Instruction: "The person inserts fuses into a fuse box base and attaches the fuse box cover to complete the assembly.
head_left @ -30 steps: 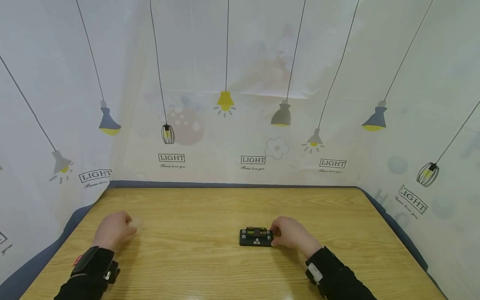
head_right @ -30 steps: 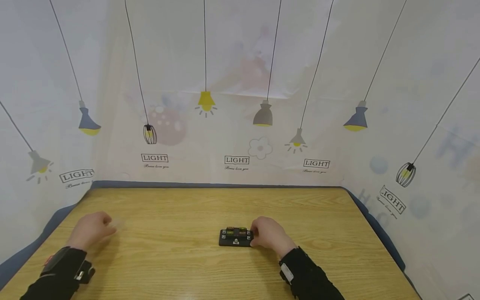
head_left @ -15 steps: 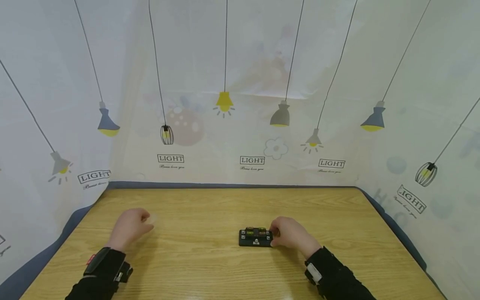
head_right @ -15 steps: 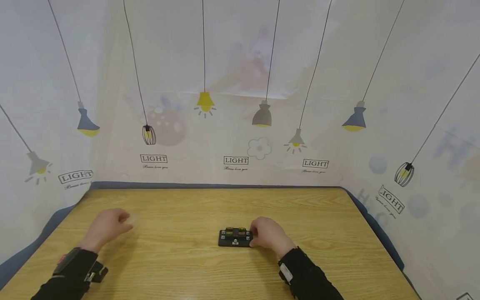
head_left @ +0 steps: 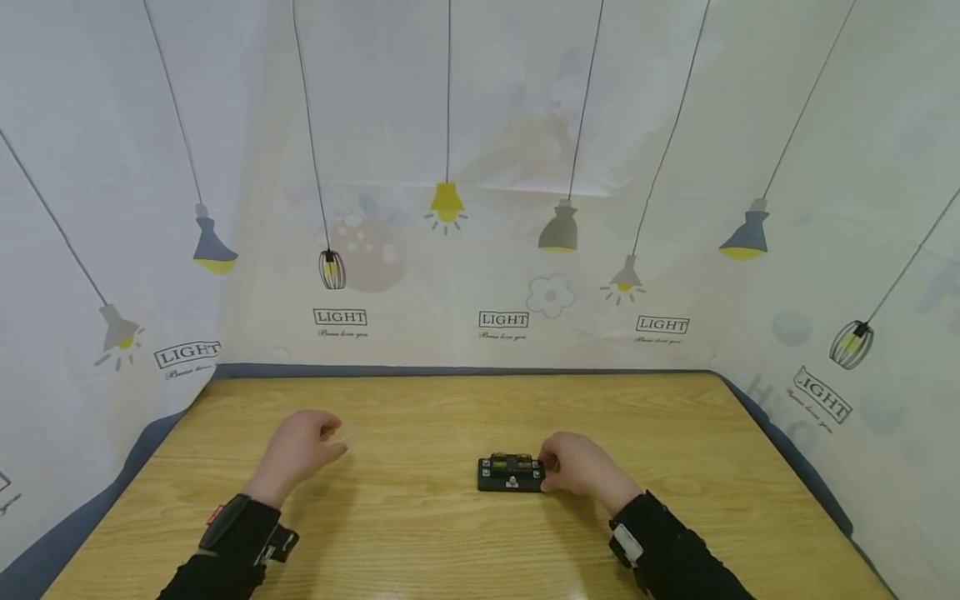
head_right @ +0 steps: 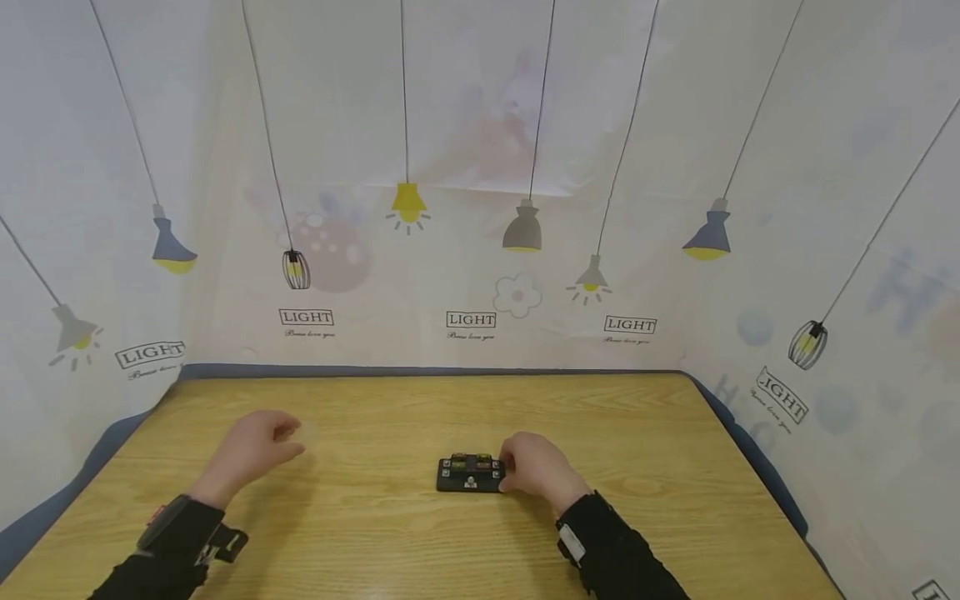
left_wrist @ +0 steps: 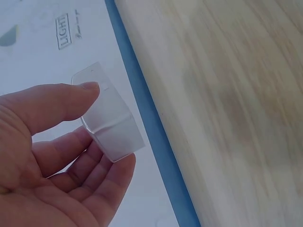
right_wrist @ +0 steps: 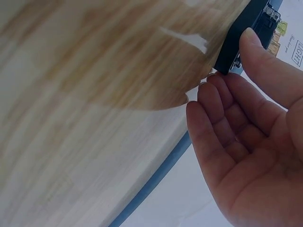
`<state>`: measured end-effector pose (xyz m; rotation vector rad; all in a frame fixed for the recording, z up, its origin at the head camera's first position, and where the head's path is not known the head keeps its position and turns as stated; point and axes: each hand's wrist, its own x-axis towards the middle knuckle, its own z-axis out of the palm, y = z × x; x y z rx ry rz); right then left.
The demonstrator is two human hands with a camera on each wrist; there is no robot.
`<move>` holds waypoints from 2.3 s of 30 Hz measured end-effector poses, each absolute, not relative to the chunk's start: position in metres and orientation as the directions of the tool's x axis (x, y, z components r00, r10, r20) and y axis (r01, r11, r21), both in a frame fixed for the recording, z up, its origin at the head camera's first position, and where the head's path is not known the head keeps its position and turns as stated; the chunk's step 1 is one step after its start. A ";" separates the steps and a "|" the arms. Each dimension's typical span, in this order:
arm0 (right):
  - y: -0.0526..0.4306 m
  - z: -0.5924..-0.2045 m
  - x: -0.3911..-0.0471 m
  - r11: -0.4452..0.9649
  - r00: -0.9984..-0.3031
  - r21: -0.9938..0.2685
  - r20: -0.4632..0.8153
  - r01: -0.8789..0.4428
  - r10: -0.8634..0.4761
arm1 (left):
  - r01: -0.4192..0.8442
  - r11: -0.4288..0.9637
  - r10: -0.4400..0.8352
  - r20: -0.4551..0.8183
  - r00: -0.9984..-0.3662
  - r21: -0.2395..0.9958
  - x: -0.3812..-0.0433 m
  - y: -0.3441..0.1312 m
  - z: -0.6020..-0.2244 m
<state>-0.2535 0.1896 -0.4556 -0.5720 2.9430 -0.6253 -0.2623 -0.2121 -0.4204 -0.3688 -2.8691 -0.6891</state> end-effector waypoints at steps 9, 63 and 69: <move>0.190 -0.455 -0.253 0.840 -0.925 -0.418 0.000 -0.346 -0.381 | 0.328 0.826 0.240 0.241 -0.941 0.458 -0.259 -0.186 -0.420; 0.190 -0.456 -0.256 0.857 -0.933 -0.404 -0.024 -0.320 -0.360 | 0.567 0.651 0.441 0.356 -0.824 0.504 -0.258 -0.066 -0.437; 0.190 -0.456 -0.258 0.861 -0.936 -0.403 -0.035 -0.309 -0.351 | 0.586 0.624 0.463 0.359 -0.810 0.517 -0.260 -0.051 -0.440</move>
